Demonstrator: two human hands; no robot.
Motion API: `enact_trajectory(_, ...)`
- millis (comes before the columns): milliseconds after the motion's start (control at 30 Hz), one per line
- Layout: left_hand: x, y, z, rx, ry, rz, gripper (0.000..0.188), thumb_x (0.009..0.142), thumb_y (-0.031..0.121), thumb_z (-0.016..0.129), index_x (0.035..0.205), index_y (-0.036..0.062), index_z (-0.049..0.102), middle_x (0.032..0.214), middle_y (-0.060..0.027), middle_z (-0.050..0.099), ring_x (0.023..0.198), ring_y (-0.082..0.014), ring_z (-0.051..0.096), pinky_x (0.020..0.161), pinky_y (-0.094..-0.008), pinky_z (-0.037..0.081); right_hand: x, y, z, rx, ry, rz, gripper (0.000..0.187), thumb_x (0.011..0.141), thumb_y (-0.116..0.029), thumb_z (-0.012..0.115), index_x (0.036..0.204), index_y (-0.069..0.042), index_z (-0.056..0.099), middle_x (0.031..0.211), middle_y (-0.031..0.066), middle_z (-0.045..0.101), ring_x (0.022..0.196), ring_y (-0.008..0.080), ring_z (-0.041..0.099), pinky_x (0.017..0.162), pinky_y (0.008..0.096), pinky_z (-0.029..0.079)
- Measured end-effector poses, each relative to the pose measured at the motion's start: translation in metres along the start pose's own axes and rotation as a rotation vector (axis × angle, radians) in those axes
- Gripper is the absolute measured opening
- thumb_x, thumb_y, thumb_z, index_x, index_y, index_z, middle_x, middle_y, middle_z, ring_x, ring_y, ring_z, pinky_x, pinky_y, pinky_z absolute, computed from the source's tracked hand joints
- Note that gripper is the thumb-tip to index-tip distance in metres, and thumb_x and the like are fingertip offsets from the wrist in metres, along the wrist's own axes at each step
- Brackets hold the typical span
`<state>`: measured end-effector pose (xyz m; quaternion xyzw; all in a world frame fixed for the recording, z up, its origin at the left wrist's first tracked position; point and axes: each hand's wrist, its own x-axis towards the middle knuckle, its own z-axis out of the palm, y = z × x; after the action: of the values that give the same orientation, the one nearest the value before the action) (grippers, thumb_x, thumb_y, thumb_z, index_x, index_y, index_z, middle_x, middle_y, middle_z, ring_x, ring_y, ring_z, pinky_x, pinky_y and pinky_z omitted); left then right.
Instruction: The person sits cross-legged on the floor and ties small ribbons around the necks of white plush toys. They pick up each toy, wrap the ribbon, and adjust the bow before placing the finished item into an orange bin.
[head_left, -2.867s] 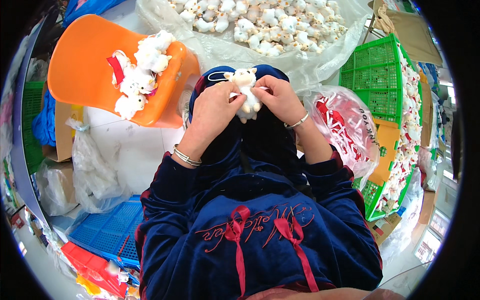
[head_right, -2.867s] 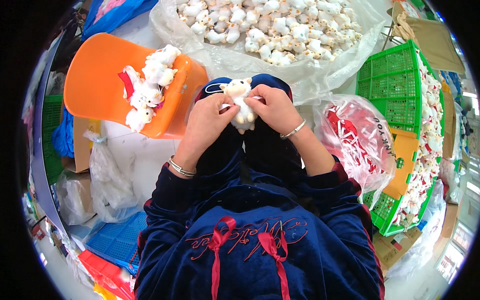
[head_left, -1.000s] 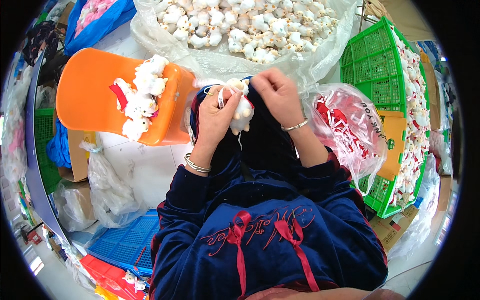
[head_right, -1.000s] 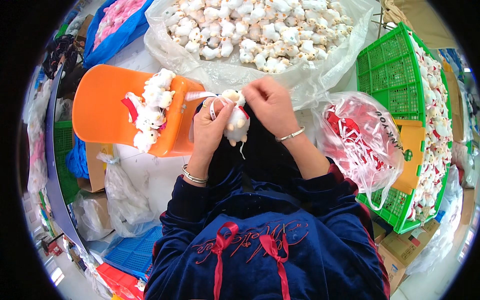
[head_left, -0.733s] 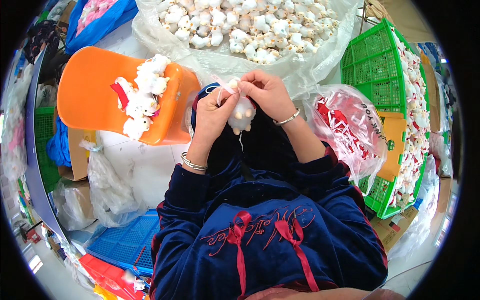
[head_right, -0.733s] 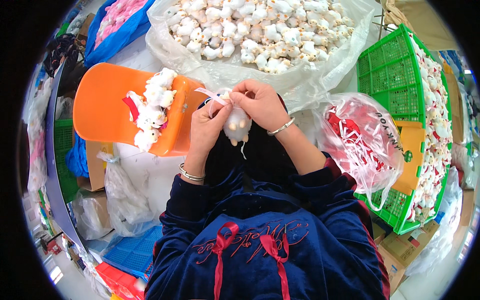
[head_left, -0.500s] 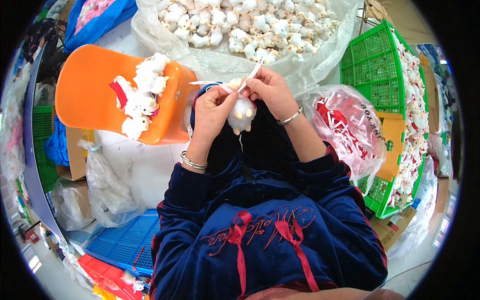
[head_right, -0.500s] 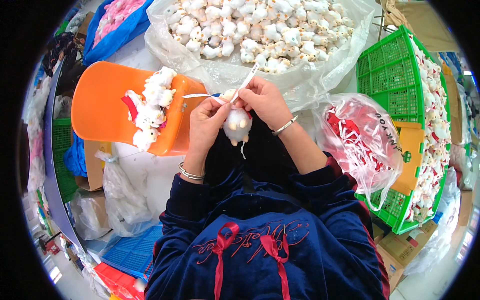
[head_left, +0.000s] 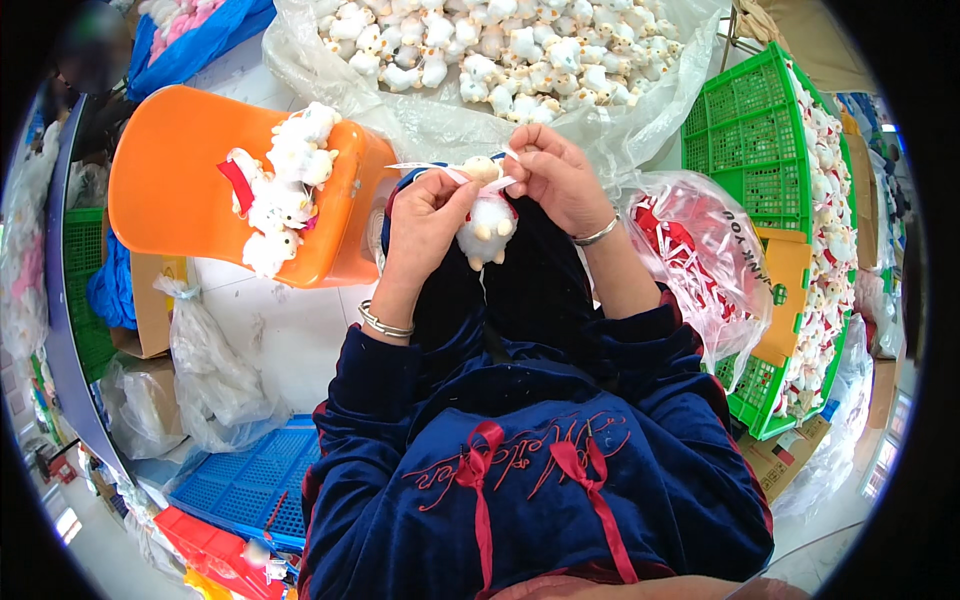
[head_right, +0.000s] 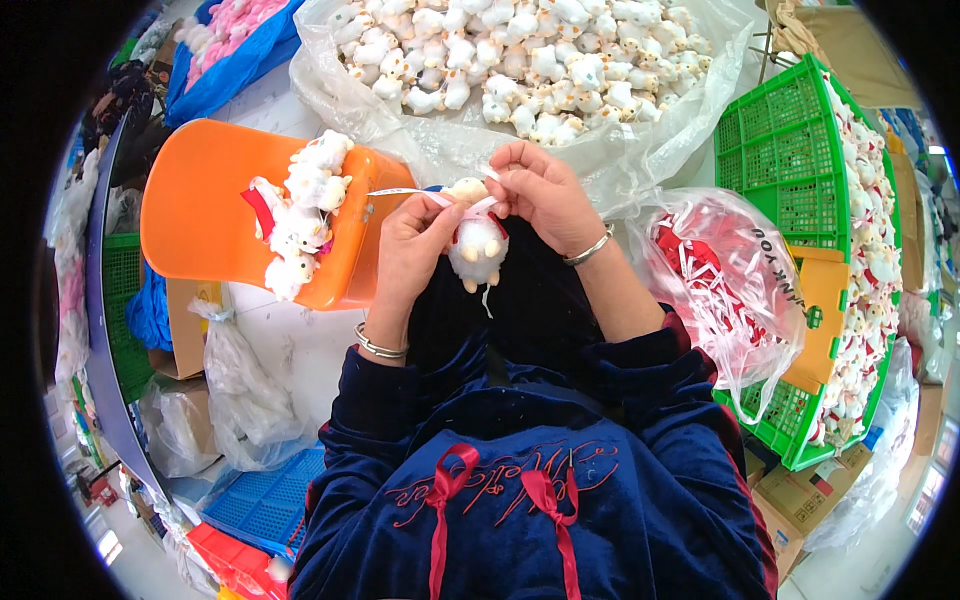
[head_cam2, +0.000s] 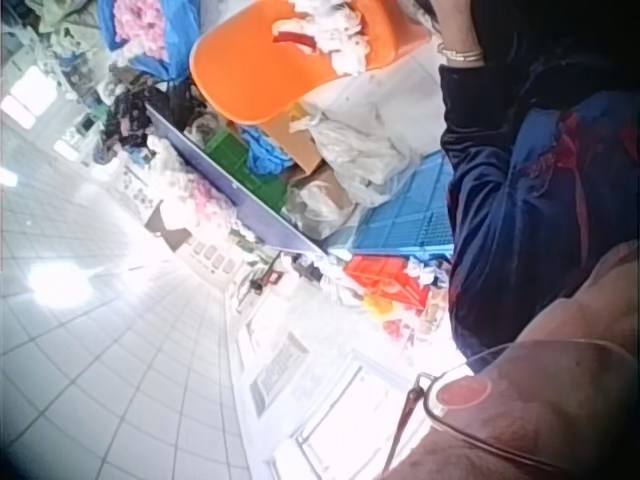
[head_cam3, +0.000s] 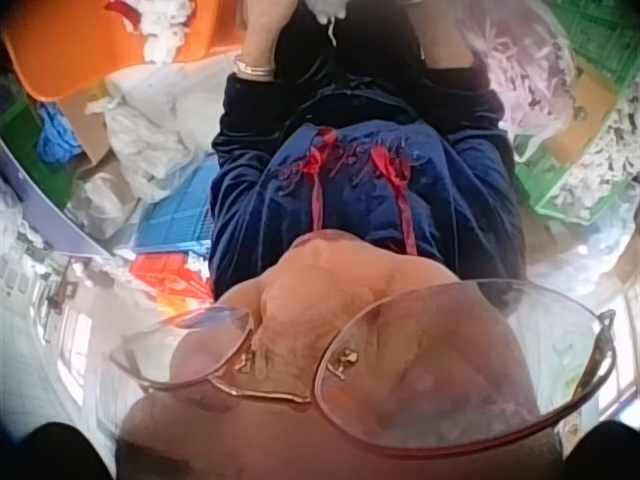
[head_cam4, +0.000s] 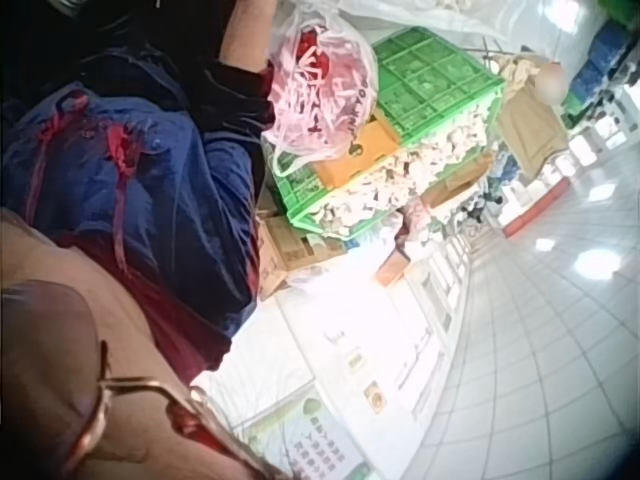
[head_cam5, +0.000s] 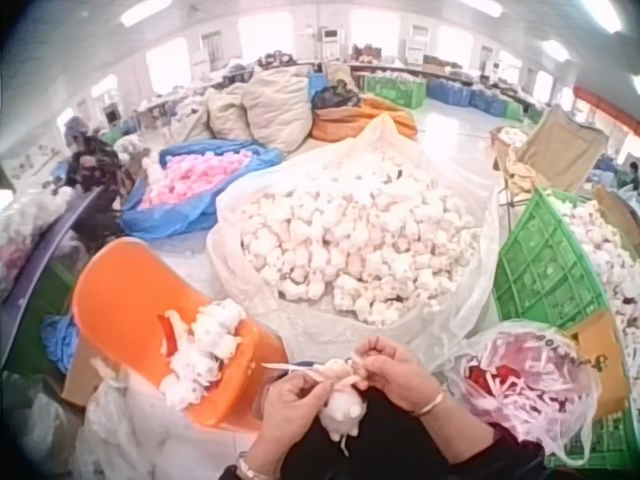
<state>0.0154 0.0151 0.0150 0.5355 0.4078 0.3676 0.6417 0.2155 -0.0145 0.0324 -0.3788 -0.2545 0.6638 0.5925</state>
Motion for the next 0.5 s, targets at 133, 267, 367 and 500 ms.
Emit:
enact_trajectory(133, 0.002, -0.003, -0.002, 0.013, 0.029, -0.025, 0.011, 0.097, 0.012, 0.071, 0.093, 0.0017, 0.070, 0.077, 0.0032, 0.066, 0.067, -0.0012, 0.055, 0.061, -0.0192, 0.043, 0.004, -0.017, -0.015, -0.205, -0.066, -0.040, 0.031, 0.107, -0.029, 0.050, 0.109, 0.000, 0.062, 0.072, -0.0024, 0.051, 0.067, 0.0072, 0.048, 0.060, 0.0228, 0.040)
enact_trajectory(267, 0.002, -0.004, -0.001, 0.001, 0.029, -0.006, 0.011, 0.097, 0.012, 0.071, 0.093, 0.0017, 0.071, 0.077, 0.0033, 0.066, 0.067, -0.0014, 0.055, 0.061, -0.0193, 0.044, 0.003, -0.027, -0.024, -0.751, -0.056, 0.021, 0.035, 0.105, -0.031, 0.057, 0.101, 0.002, 0.069, 0.070, -0.0021, 0.055, 0.066, 0.0064, 0.049, 0.062, 0.0241, 0.041)
enact_trajectory(367, 0.002, -0.002, 0.000, 0.012, 0.032, -0.012, 0.011, 0.097, 0.012, 0.071, 0.094, 0.0015, 0.071, 0.079, 0.0025, 0.068, 0.069, -0.0018, 0.057, 0.063, -0.0194, 0.045, -0.002, -0.030, -0.016, -1.077, -0.213, 0.083, 0.023, 0.099, -0.023, 0.069, 0.094, -0.001, 0.072, 0.076, -0.0027, 0.063, 0.073, 0.0063, 0.055, 0.066, 0.0241, 0.046)
enact_trajectory(500, 0.000, 0.003, 0.001, -0.027, -0.005, -0.017, 0.010, 0.097, 0.011, 0.071, 0.095, 0.0008, 0.071, 0.083, 0.0004, 0.071, 0.073, -0.0030, 0.062, 0.066, -0.0197, 0.048, 0.006, -0.031, -0.022, -1.002, -0.213, 0.062, 0.018, 0.095, -0.019, 0.074, 0.095, -0.002, 0.072, 0.073, -0.0024, 0.062, 0.072, 0.0055, 0.054, 0.064, 0.0242, 0.045)
